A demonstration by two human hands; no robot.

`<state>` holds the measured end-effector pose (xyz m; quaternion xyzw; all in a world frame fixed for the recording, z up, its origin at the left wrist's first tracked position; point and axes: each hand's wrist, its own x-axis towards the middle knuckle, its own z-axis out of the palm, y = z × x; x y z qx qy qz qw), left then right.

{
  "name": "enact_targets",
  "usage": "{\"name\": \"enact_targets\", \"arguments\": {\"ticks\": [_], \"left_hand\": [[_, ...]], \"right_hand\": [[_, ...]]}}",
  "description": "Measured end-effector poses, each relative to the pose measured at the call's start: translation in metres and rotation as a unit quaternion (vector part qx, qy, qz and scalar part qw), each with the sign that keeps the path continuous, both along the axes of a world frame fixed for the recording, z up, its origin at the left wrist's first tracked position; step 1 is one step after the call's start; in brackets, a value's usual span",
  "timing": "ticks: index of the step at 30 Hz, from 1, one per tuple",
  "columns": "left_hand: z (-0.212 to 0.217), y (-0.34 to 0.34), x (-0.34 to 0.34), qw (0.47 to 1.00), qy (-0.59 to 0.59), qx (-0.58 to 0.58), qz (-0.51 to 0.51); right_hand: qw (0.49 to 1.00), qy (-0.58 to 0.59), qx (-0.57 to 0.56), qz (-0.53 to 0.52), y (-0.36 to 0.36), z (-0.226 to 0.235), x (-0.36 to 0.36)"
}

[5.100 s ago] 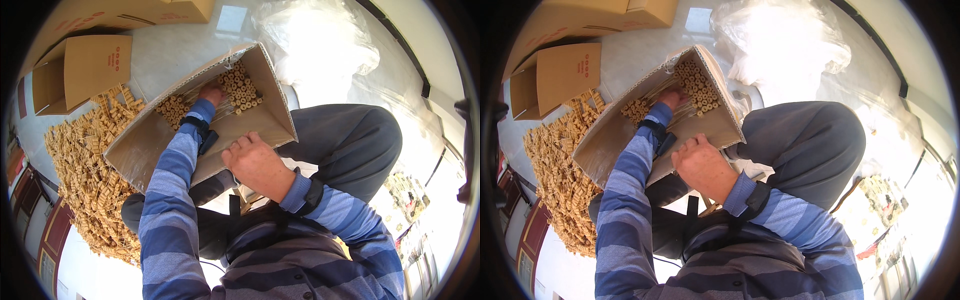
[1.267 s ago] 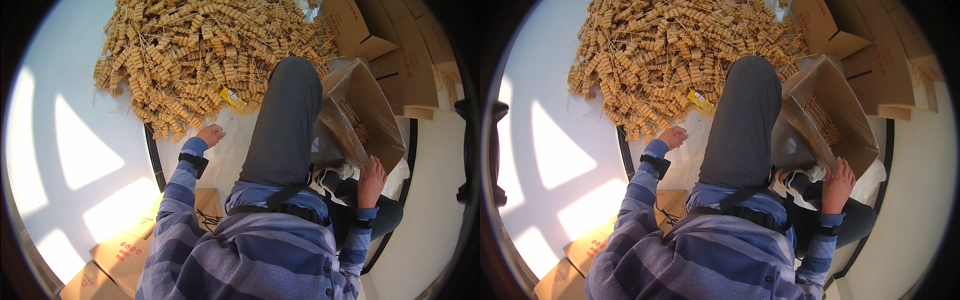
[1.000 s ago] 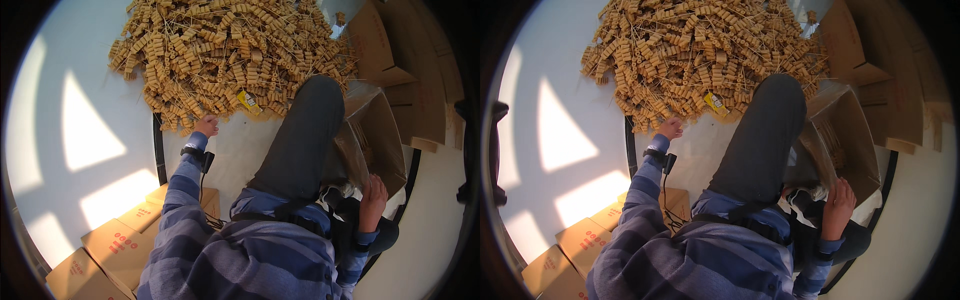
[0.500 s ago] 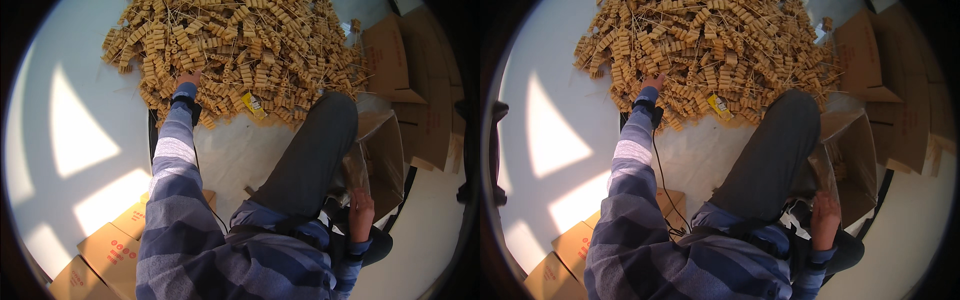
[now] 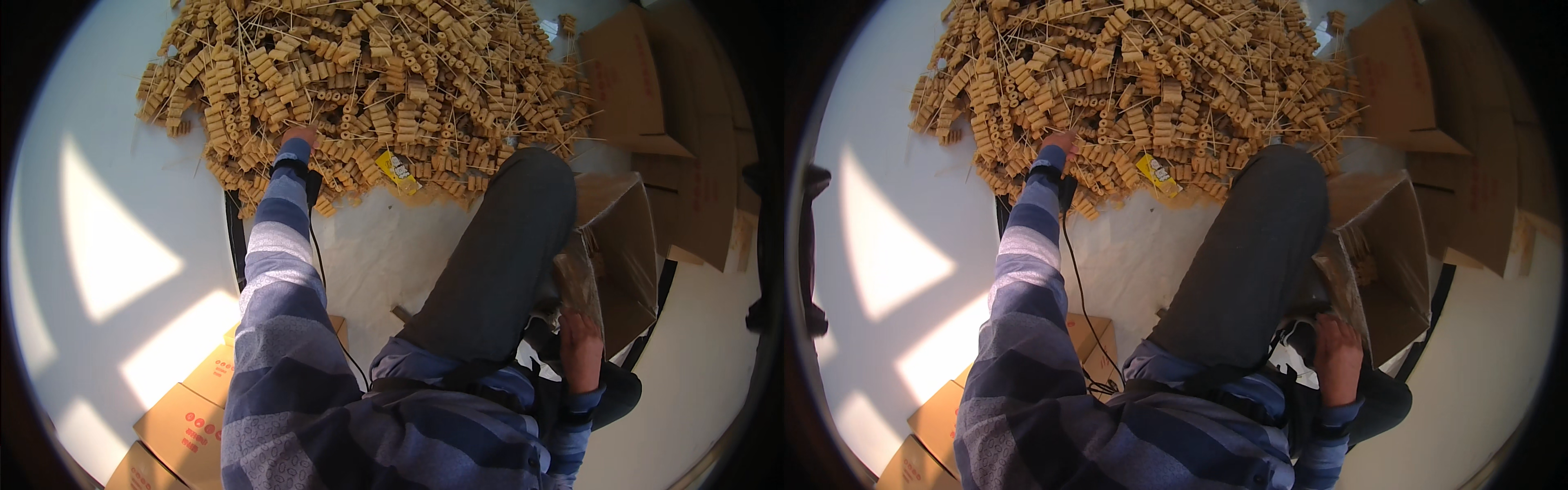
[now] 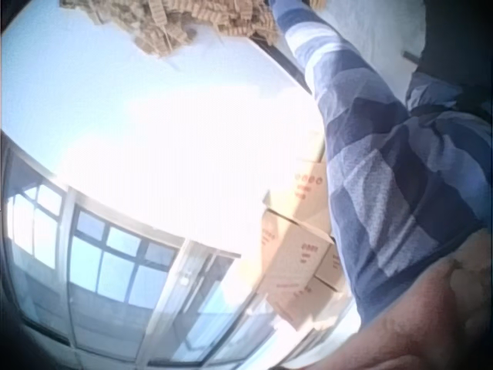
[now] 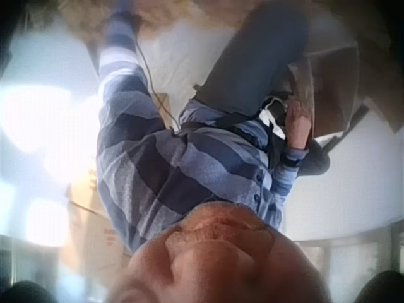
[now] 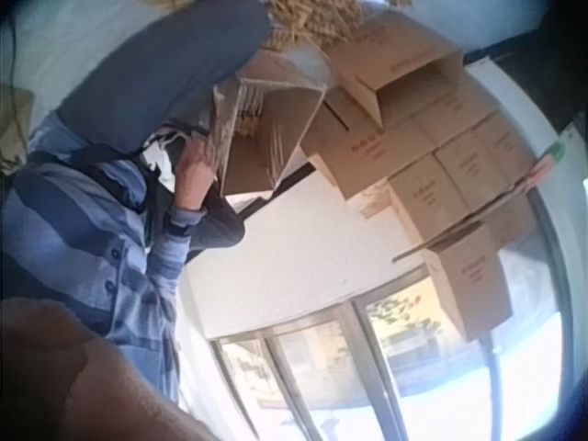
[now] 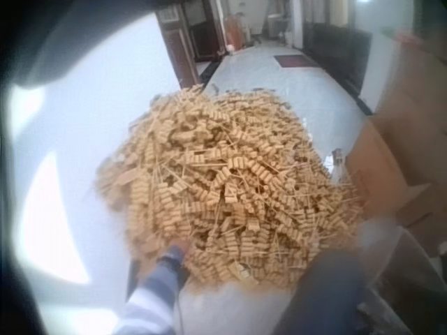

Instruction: The person sits on the floor and repeatedly picks up small ring-shaped snacks and wooden skewers, threads the snacks onto the skewers, and places the completed skewers into a cardboard box. The person handles the items by hand and organizes them in the box.

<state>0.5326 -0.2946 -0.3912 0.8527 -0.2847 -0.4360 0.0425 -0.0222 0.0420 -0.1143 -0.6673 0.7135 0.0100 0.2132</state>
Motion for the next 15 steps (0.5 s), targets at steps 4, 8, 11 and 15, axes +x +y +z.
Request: {"name": "enact_targets", "arguments": {"ticks": [4,8,11,15], "left_hand": [[0.021,0.003,-0.011,0.995,0.092,-0.040,0.026],[0.048,0.012,-0.025,0.956,0.256,-0.110,0.090],[0.068,0.026,-0.044,0.925,0.317,-0.166,0.127],[0.099,0.049,-0.074,0.885,0.393,-0.183,0.171]], "right_hand": [[1.000,0.002,0.004,-0.005,0.000,0.004,-0.002],[1.000,-0.013,-0.016,-0.010,0.000,0.006,-0.003],[0.999,-0.023,-0.029,-0.014,0.003,0.007,-0.004],[0.999,-0.030,-0.039,-0.018,0.008,0.011,-0.007]]}}
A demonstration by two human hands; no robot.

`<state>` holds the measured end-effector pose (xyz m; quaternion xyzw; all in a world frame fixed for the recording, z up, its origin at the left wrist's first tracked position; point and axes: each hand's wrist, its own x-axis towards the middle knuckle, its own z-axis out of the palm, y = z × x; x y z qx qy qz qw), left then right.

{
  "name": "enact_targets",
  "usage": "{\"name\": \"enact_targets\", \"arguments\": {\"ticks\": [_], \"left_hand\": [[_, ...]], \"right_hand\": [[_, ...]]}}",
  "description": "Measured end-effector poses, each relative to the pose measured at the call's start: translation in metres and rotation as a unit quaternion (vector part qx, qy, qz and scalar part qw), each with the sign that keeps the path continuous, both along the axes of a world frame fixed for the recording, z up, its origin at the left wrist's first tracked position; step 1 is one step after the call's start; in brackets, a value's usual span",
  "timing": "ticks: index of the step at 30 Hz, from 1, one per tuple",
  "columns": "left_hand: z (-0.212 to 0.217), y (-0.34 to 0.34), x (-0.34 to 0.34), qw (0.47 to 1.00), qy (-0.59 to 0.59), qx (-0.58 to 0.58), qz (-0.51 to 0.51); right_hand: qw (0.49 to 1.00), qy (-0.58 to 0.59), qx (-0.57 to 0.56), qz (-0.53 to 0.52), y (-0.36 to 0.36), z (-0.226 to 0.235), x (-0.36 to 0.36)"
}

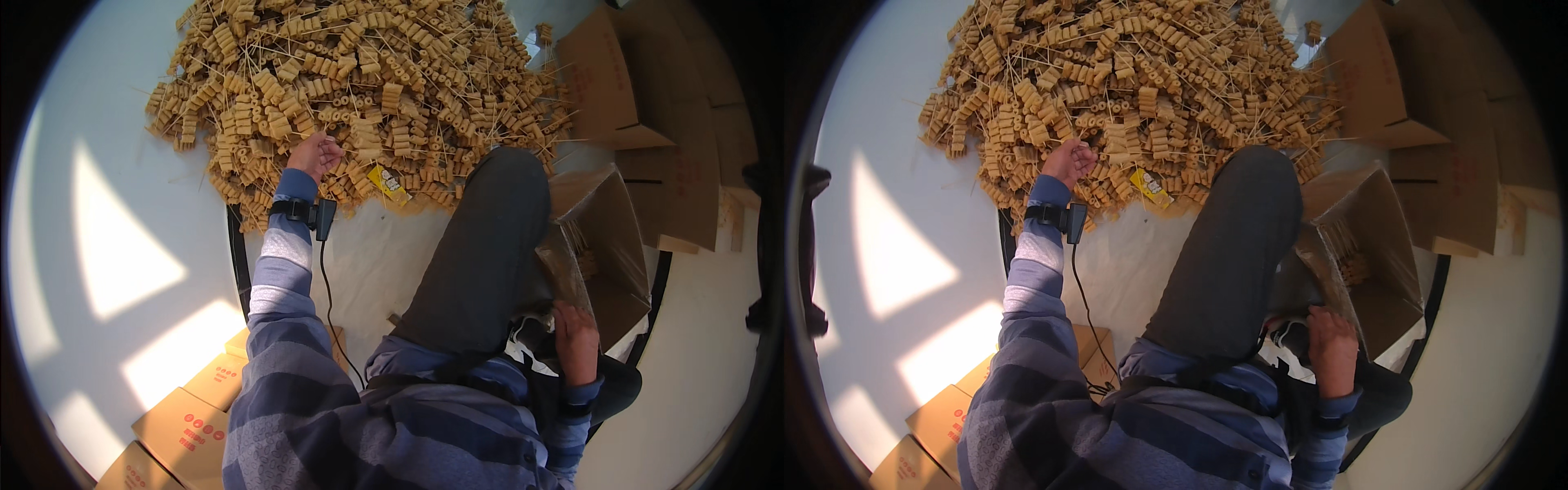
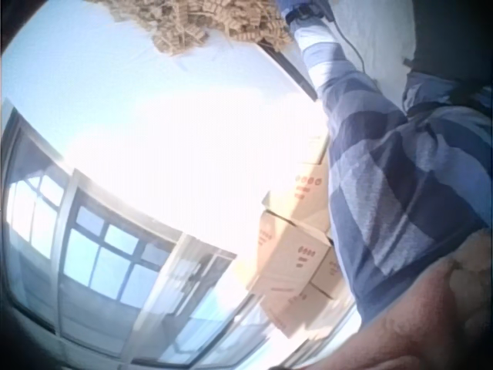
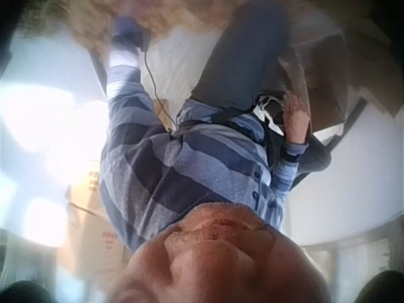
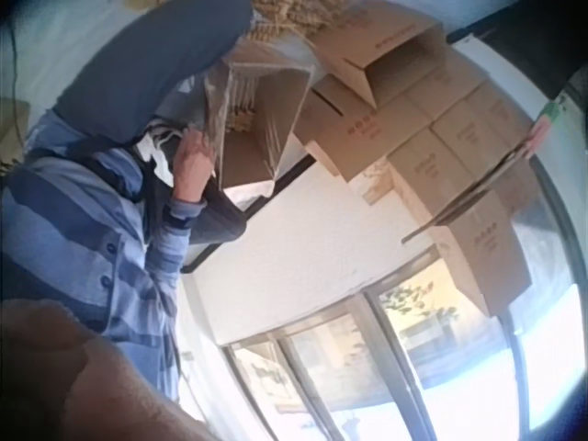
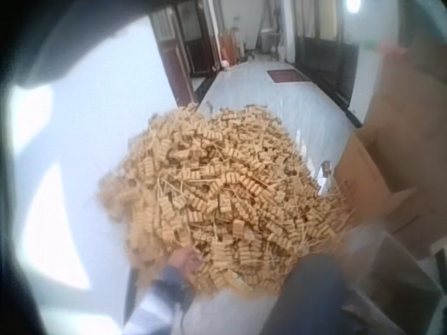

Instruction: The person sits on the floor and repeatedly picks up small ring-shaped snacks and wooden skewers, threads the snacks onto the skewers, and places the completed skewers into a cardboard box. The person handles the items by hand and organizes them in the box.

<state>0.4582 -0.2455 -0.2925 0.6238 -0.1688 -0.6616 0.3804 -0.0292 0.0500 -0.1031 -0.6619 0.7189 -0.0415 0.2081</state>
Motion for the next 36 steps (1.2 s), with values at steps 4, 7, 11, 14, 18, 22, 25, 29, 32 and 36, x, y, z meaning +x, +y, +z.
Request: {"name": "enact_targets", "arguments": {"ticks": [4,7,11,14,18,22,25,29,32,36], "left_hand": [[0.034,0.031,-0.035,0.995,0.089,-0.028,0.024],[0.053,0.047,-0.058,0.990,0.126,-0.060,-0.012],[0.064,0.048,-0.081,0.978,0.176,-0.100,-0.047],[0.071,0.040,-0.093,0.973,0.192,-0.117,-0.060],[0.094,0.042,-0.108,0.971,0.166,-0.146,-0.087],[0.134,0.067,-0.132,0.936,0.203,-0.219,-0.186],[0.167,0.100,-0.166,0.917,0.234,-0.217,-0.240],[0.196,0.166,-0.216,0.887,0.242,-0.177,-0.352],[0.197,0.207,-0.242,0.812,0.156,-0.177,-0.534],[0.188,0.212,-0.245,0.783,0.238,-0.151,-0.555]], "right_hand": [[1.000,-0.009,-0.016,-0.005,0.002,0.002,-0.003],[0.998,-0.031,-0.047,0.000,0.004,0.000,-0.004],[0.997,-0.046,-0.066,0.001,0.010,-0.004,-0.005],[0.997,-0.050,-0.065,-0.008,0.015,-0.004,-0.006],[0.994,-0.086,-0.068,-0.018,0.015,0.006,-0.001],[0.943,-0.301,-0.034,-0.141,-0.001,0.025,0.017],[0.898,-0.409,-0.043,-0.155,-0.027,0.037,0.036],[0.815,-0.558,0.022,-0.152,-0.050,0.050,0.065],[0.755,-0.615,0.144,-0.175,-0.052,0.052,0.078],[0.717,-0.638,0.176,-0.219,-0.043,0.046,0.083]]}}
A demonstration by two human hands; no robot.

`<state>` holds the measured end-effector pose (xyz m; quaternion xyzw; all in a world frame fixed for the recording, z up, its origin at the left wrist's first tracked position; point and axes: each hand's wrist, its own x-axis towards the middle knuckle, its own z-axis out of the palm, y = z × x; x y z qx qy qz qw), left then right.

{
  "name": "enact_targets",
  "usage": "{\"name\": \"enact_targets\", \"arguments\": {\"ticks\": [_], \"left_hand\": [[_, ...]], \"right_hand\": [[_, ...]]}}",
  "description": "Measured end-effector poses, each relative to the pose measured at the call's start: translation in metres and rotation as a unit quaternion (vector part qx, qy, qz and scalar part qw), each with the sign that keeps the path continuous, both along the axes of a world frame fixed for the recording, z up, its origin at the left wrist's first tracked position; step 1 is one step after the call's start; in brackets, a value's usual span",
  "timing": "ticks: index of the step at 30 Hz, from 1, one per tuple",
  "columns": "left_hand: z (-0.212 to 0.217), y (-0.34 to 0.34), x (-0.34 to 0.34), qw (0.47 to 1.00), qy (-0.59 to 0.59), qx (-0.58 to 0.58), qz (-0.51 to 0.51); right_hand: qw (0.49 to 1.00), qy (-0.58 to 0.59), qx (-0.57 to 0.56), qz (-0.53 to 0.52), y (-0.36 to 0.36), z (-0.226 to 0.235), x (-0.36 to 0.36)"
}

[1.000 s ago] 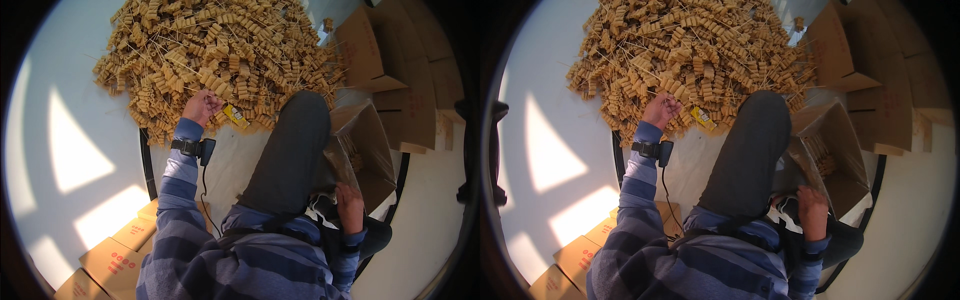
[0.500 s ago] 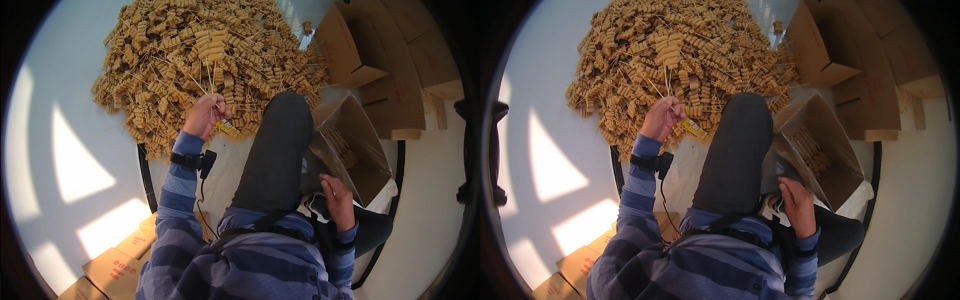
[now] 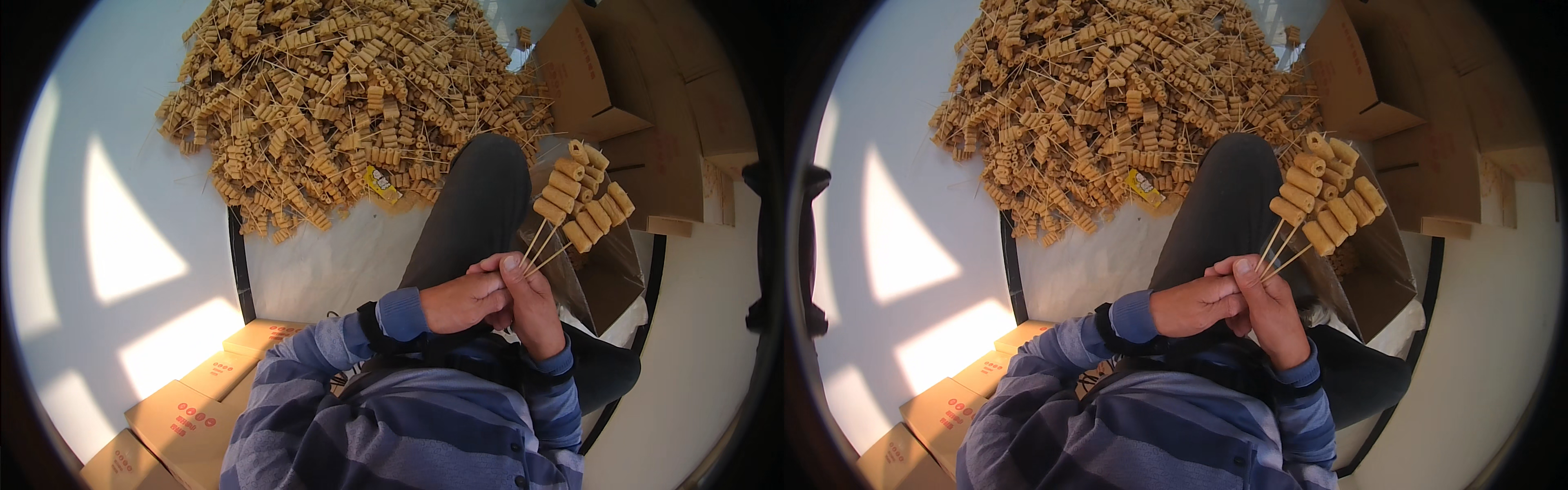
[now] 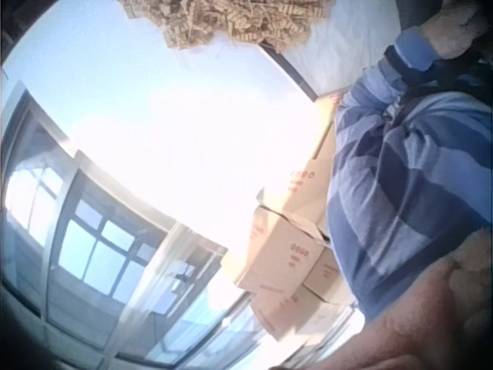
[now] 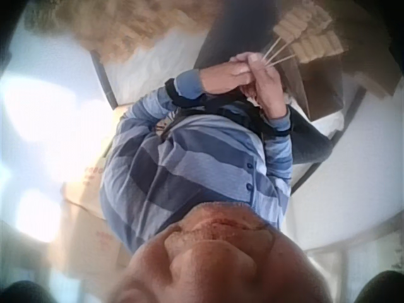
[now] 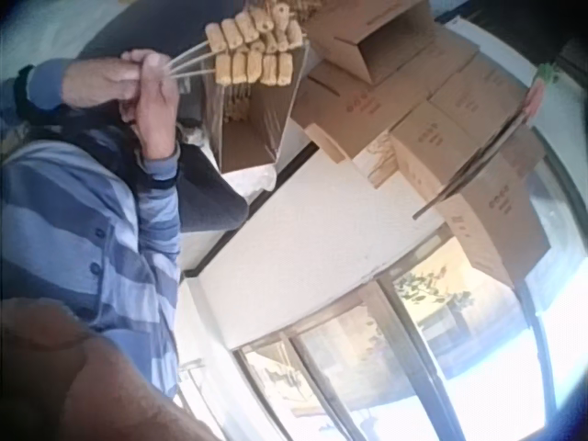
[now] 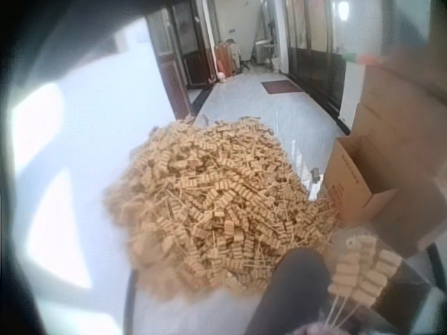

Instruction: The person sits on the floor and repeatedly picks up small ring-shaped snacks and wooden skewers, threads the snacks onto the skewers, and places the completed skewers into a cardboard box. The person handles the items by hand and organizes them in the box.

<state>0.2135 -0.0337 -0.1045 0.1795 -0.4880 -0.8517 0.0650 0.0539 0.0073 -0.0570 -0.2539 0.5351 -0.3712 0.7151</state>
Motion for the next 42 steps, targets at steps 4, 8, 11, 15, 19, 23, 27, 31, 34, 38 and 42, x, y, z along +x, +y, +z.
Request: {"name": "enact_targets", "arguments": {"ticks": [4,8,11,15,19,23,27,31,34,38,42], "left_hand": [[-0.023,-0.033,0.043,0.998,0.040,0.010,-0.054],[-0.093,-0.107,0.109,0.911,-0.042,0.261,0.316],[-0.163,-0.152,0.127,0.819,-0.093,0.315,0.470],[-0.227,-0.205,0.118,0.753,-0.086,0.371,0.537],[-0.256,-0.216,0.110,0.733,-0.031,0.400,0.550],[-0.235,-0.160,0.114,0.794,-0.071,0.327,0.507],[-0.187,-0.123,0.130,0.800,-0.082,0.222,0.552],[-0.153,-0.177,0.183,0.695,-0.128,-0.030,0.707],[-0.142,-0.234,0.226,0.705,-0.248,-0.097,0.657],[-0.141,-0.295,0.256,0.601,-0.578,-0.313,0.454],[-0.135,-0.323,0.285,0.508,-0.731,-0.412,0.196]], "right_hand": [[0.994,0.044,-0.064,-0.076,0.000,-0.009,-0.003],[0.989,0.022,-0.052,-0.136,-0.006,-0.012,-0.015],[0.990,0.023,-0.017,-0.142,-0.004,-0.016,-0.017],[0.991,0.034,-0.021,-0.128,-0.003,-0.023,-0.013],[0.990,0.067,-0.005,-0.121,-0.005,-0.025,-0.016],[0.991,0.066,-0.004,-0.120,-0.006,-0.028,-0.016],[0.993,0.071,0.001,-0.099,-0.005,-0.032,-0.015],[0.995,0.080,-0.005,-0.067,-0.004,-0.033,-0.015],[0.995,0.086,-0.019,-0.056,-0.004,-0.033,-0.015],[0.992,0.102,-0.029,-0.067,-0.002,-0.031,-0.015],[0.991,0.107,-0.023,-0.076,0.001,-0.031,-0.018]]}}
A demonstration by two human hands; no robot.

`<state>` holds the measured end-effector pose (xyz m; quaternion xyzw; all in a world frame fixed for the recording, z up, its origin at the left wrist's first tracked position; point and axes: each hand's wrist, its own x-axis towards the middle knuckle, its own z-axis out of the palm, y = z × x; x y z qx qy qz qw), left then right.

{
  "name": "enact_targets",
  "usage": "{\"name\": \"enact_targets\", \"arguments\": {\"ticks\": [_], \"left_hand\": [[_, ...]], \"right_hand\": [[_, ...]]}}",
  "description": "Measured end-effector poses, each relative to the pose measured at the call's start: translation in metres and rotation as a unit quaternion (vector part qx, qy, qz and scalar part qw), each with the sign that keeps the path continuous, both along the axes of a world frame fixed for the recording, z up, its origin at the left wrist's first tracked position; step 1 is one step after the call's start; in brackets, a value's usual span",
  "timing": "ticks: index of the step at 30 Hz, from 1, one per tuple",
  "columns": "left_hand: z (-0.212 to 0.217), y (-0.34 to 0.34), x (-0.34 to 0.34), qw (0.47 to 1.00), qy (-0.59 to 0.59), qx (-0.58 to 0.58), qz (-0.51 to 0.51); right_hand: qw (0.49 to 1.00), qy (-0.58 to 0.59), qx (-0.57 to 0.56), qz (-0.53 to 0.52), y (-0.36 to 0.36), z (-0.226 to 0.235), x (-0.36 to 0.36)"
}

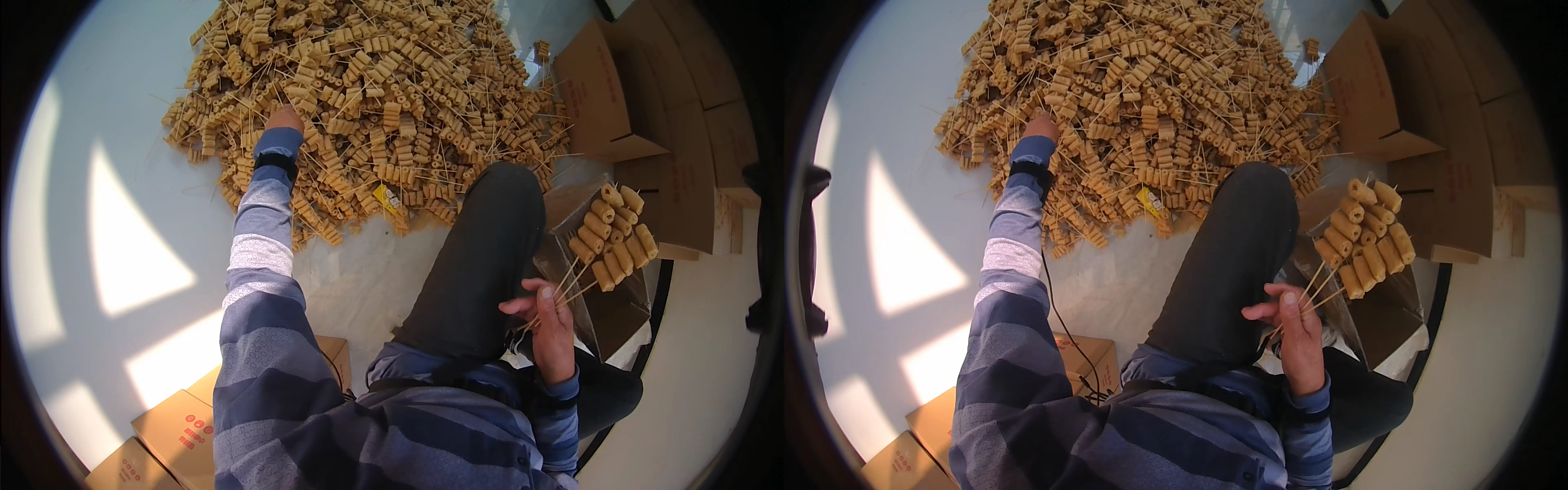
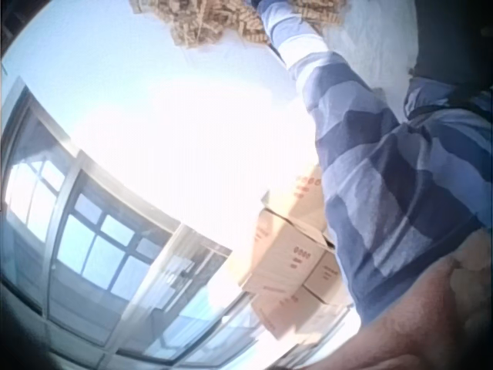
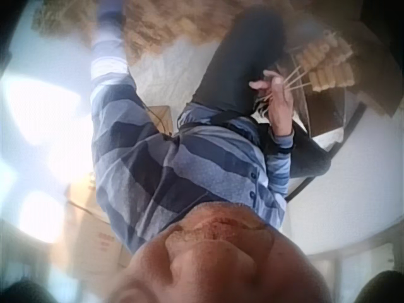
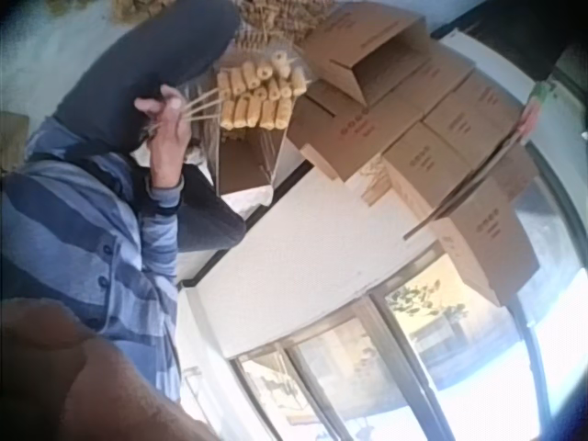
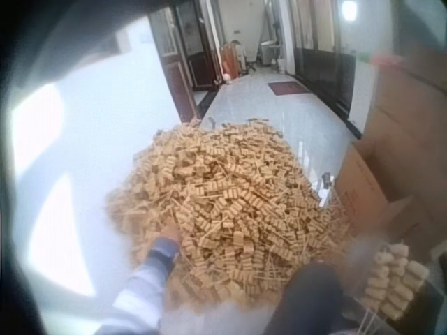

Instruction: The person sits on the floor and repeatedly picks up small ring-shaped snacks and wooden skewers, threads the snacks onto the skewers, and places the completed skewers into a cardboard box. The person handles the items by hand and organizes them in the box.

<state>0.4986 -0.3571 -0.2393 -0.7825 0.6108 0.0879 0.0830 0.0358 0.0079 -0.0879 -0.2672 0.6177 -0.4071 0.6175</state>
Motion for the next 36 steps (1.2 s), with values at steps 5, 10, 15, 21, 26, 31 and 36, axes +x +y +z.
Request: {"name": "enact_targets", "arguments": {"ticks": [5,10,15,21,26,31,36], "left_hand": [[0.004,0.008,0.003,0.988,-0.069,0.138,-0.014],[0.002,0.047,-0.014,0.964,-0.076,0.250,-0.046],[-0.055,0.063,-0.011,0.959,-0.018,0.280,-0.023],[-0.151,0.118,-0.013,0.973,0.139,0.168,0.075],[-0.178,0.155,-0.048,0.962,0.192,0.158,0.115],[-0.179,0.157,-0.073,0.972,0.137,0.178,0.074],[-0.159,0.136,-0.085,0.948,0.157,0.233,0.148]], "right_hand": [[1.000,-0.016,0.027,0.001,0.001,0.000,-0.004],[1.000,0.002,0.007,0.011,0.004,0.001,-0.005],[1.000,-0.001,0.014,0.003,0.008,-0.001,-0.009],[0.999,-0.012,0.053,-0.004,0.013,-0.007,-0.020],[0.998,-0.001,0.059,0.009,0.011,-0.016,-0.021],[0.997,0.027,0.062,0.036,0.004,-0.018,-0.016],[0.996,0.023,0.073,0.040,-0.001,-0.017,-0.008]]}}
